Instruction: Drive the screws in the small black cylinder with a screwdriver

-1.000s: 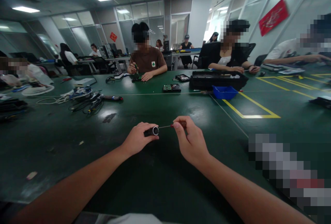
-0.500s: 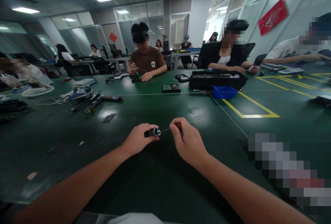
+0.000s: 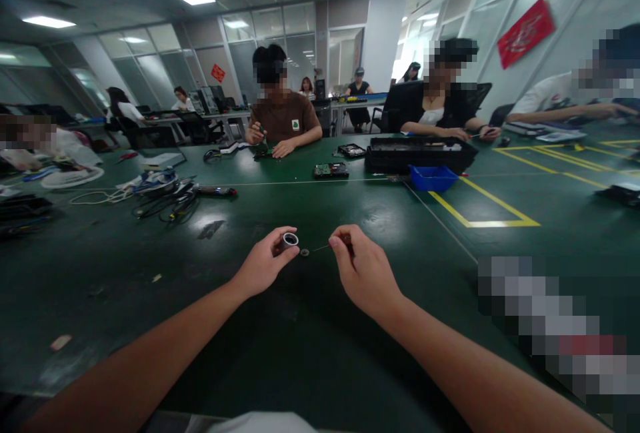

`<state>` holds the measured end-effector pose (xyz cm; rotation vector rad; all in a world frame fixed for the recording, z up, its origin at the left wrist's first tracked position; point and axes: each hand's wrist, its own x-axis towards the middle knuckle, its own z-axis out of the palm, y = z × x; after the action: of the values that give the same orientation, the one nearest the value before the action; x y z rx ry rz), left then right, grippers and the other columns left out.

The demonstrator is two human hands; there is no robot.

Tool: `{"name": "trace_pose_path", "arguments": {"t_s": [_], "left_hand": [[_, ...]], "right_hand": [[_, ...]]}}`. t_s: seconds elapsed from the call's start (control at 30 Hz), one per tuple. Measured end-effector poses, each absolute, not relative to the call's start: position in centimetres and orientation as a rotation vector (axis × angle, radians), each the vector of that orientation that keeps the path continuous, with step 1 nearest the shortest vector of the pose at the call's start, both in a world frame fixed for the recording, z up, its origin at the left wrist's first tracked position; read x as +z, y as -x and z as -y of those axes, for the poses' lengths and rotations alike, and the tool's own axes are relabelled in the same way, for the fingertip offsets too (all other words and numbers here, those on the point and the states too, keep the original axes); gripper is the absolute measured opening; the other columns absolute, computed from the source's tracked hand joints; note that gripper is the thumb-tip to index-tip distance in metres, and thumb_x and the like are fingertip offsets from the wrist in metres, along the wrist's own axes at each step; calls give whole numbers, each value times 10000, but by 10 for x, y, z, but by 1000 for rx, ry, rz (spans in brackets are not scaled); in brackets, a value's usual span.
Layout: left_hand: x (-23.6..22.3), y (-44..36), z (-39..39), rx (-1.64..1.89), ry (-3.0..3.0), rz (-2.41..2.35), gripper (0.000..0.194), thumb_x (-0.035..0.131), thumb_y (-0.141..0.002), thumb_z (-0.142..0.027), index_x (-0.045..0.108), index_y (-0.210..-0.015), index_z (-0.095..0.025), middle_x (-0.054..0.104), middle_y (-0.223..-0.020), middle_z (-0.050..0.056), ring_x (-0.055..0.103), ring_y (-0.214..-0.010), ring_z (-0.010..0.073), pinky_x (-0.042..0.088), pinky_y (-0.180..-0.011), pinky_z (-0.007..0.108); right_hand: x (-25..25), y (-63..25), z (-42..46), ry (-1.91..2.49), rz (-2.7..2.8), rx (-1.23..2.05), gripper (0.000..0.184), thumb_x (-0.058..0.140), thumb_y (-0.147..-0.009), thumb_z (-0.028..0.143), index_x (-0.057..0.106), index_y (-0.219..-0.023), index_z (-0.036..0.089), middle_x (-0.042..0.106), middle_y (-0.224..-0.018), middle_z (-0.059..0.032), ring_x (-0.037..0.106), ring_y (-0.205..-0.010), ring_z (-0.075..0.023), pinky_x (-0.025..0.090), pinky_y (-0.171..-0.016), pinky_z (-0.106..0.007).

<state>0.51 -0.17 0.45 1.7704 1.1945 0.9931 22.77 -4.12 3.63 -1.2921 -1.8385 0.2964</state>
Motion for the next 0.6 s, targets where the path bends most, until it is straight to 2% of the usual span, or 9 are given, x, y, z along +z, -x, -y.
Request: {"name": "trace_pose_path", "arguments": {"t_s": [0.17, 0.23, 0.3, 0.4, 0.5, 0.6], "left_hand": [[6, -4, -4, 1007, -1388, -1025, 240, 450, -895, -297, 544, -1081, -180, 614, -961, 63, 585, -775, 149, 481, -665, 266], [11, -2, -4, 937, -1353, -1047, 208, 484, -878, -325, 547, -1012, -179, 583, -873, 40, 548, -701, 132, 432, -577, 230], [19, -1, -4, 821, -1462, -1121, 275, 574, -860, -432, 562, -958, -175, 541, -756, 5, 495, -613, 115, 383, -525, 216], [30, -1, -5, 611, -1719, -1216, 394, 634, -827, -553, 604, -941, -177, 555, -694, -7, 503, -573, 122, 381, -523, 232], [34, -5, -11, 493, -1960, -1226, 324, 645, -838, -505, 660, -941, -199, 654, -820, 23, 597, -694, 163, 430, -610, 264], [30, -10, -19, 391, -2168, -1283, 252, 702, -803, -452, 698, -906, -222, 690, -900, 33, 624, -798, 201, 419, -647, 279]], "right_hand": [[36, -227, 41, 1288, 1828, 295, 188, 437, -996, 351, 559, -954, 214, 653, -793, -39, 624, -697, -195, 450, -634, -324], [36, -227, 41, 1282, 1830, 302, 187, 436, -996, 349, 559, -958, 214, 656, -797, -40, 628, -704, -197, 453, -638, -326], [37, -227, 41, 1267, 1837, 305, 183, 434, -998, 349, 557, -963, 217, 656, -802, -37, 632, -712, -198, 455, -641, -326], [37, -227, 41, 1254, 1838, 304, 171, 435, -1000, 345, 551, -963, 224, 652, -803, -34, 635, -718, -201, 457, -644, -328], [38, -227, 41, 1263, 1840, 313, 170, 436, -1000, 337, 551, -963, 218, 649, -805, -37, 634, -722, -203, 460, -650, -332], [38, -227, 42, 1261, 1843, 319, 172, 436, -1002, 333, 554, -970, 213, 648, -808, -37, 633, -727, -202, 460, -657, -333]]}}
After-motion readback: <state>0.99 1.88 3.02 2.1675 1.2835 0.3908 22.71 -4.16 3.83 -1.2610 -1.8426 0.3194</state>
